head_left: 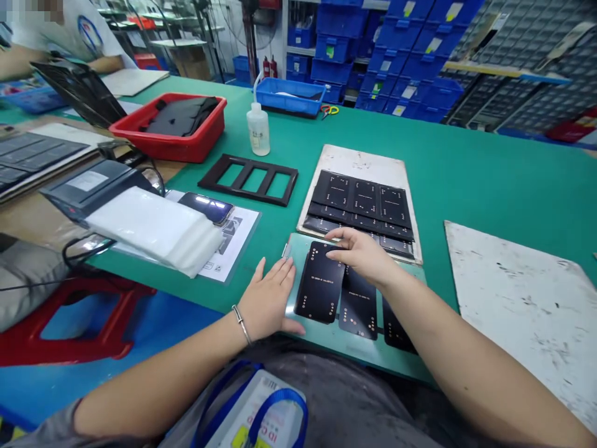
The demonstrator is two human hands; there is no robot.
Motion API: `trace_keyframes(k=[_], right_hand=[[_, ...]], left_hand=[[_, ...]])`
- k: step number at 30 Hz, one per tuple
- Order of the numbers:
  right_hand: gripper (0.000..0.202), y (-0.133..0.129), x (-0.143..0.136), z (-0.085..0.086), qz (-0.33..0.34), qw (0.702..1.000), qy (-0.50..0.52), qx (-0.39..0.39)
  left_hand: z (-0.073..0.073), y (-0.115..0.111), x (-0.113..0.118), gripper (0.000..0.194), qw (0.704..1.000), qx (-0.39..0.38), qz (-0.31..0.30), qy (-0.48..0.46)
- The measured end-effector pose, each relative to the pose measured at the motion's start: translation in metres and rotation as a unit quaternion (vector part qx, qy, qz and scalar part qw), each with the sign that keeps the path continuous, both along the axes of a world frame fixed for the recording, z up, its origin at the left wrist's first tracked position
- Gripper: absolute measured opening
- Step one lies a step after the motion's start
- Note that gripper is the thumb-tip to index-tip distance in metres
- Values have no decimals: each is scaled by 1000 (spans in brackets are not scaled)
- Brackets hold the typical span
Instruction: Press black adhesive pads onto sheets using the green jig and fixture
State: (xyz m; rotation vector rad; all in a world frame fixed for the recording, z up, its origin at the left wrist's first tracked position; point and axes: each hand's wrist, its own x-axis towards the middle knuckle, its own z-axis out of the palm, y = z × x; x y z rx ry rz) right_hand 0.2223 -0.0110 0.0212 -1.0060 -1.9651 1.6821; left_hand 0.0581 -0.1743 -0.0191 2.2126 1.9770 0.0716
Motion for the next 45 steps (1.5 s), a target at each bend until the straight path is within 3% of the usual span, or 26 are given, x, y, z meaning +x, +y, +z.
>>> trace_keyframes(k=[5, 15, 19, 22, 26, 31, 34, 38, 42, 45], right_hand=[[31, 0, -3, -12, -2, 1000, -22, 7], [25, -4, -2, -20, -21, 999, -45, 16], [24, -2, 0, -29, -9, 979, -118, 165], [26, -3, 1, -35, 5, 936, -202, 288], [40, -16, 8, -37, 48, 890, -267, 366], [51, -43, 41, -32, 72, 870, -287, 395], [48, -55, 72, -35, 64, 863, -309, 396], [52, -62, 108, -47, 23, 833, -379, 403], [64, -63, 128, -56, -9, 796, -449, 405], [68, -62, 132, -57, -1, 797, -462, 389]], left_hand=[[-3, 2, -2, 116, 1000, 6, -9, 0], [-5, 0, -2, 117, 1000, 6, -10, -2], [-2, 0, -1, 117, 1000, 4, -5, 0], [5, 1, 2, 115, 1000, -11, 3, 6], [14, 3, 5, 99, 999, -47, -15, 16], [22, 5, 4, 94, 998, -63, -23, 16], [23, 7, 11, 92, 996, -52, -77, 1], [11, 7, 35, 95, 976, -6, -214, -34], [-5, 5, 50, 99, 973, 2, -229, -7], [-10, 4, 49, 98, 973, -4, -232, 13]])
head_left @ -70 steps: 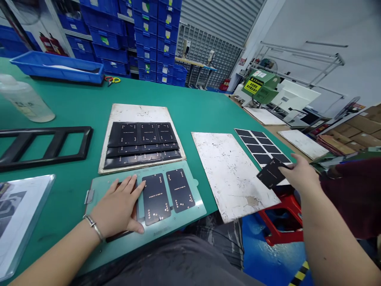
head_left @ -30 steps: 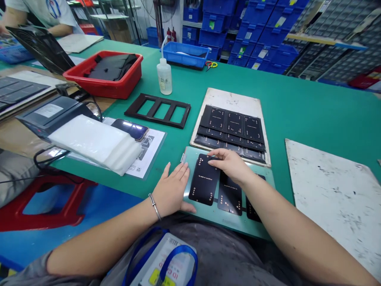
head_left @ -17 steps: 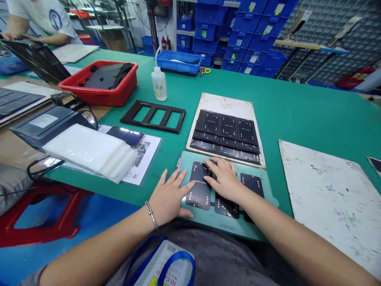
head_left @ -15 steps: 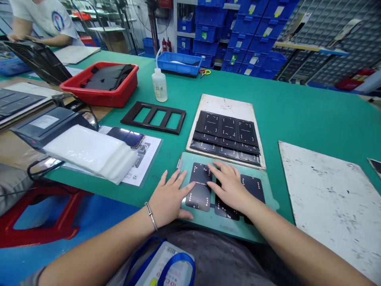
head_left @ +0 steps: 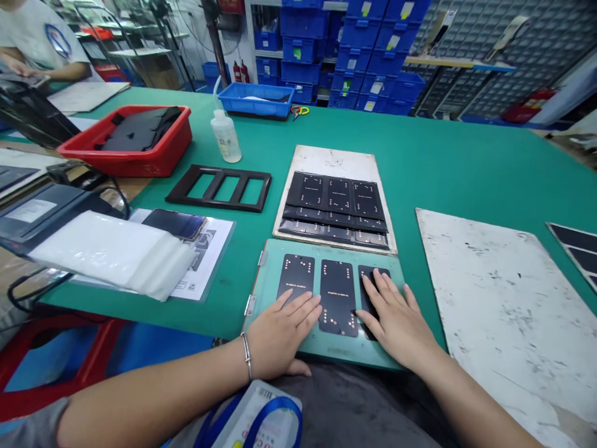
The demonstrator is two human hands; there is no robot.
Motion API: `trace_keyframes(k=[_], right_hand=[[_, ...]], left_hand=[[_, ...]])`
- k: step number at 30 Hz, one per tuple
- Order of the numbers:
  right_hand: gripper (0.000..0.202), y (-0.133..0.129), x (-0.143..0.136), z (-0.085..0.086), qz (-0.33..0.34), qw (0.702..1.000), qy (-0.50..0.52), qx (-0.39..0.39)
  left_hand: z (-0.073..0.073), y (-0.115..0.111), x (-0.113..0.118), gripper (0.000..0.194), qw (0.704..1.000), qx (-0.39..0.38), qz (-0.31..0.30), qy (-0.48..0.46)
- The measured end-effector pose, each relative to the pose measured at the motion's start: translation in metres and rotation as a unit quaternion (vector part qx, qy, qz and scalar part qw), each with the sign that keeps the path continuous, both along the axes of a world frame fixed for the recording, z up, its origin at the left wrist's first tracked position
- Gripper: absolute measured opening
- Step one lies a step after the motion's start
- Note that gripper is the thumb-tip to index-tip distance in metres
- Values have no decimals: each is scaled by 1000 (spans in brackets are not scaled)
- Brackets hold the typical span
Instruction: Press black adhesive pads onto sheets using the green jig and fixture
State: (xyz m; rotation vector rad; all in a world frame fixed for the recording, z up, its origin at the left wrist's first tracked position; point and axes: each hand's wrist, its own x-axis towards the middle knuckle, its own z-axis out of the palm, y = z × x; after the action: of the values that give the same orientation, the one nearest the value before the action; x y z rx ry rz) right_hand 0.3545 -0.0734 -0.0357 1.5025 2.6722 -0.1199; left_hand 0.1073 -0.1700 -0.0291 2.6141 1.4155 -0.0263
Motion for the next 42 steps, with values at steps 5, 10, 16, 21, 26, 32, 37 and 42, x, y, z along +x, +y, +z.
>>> trace_keyframes(k=[5, 10, 16, 21, 26, 32, 37, 42], right_hand=[[70, 1, -2, 1, 1, 1000, 4, -12], [72, 5, 1, 4, 33, 999, 22, -29], [66, 17, 24, 25, 114, 989, 34, -88], [98, 24, 34, 36, -58, 996, 29, -68], [113, 26, 24, 43, -114, 982, 48, -142], [115, 21, 6, 60, -142, 987, -10, -79], [81, 22, 28, 107, -105, 976, 179, -66], [52, 26, 24, 113, 3, 935, 354, 21]], left_hand=[[2, -1, 3, 106, 999, 4, 24, 30], [10, 0, 18, 109, 992, 0, 110, 65], [25, 13, 40, 111, 985, -48, 117, 119], [28, 19, 47, 113, 982, -58, 102, 150], [39, 21, 46, 108, 981, -74, 96, 149], [46, 21, 49, 100, 981, -87, 110, 131], [51, 11, 36, 98, 989, -64, 130, 20], [66, -17, -4, 94, 955, 36, 224, -194]])
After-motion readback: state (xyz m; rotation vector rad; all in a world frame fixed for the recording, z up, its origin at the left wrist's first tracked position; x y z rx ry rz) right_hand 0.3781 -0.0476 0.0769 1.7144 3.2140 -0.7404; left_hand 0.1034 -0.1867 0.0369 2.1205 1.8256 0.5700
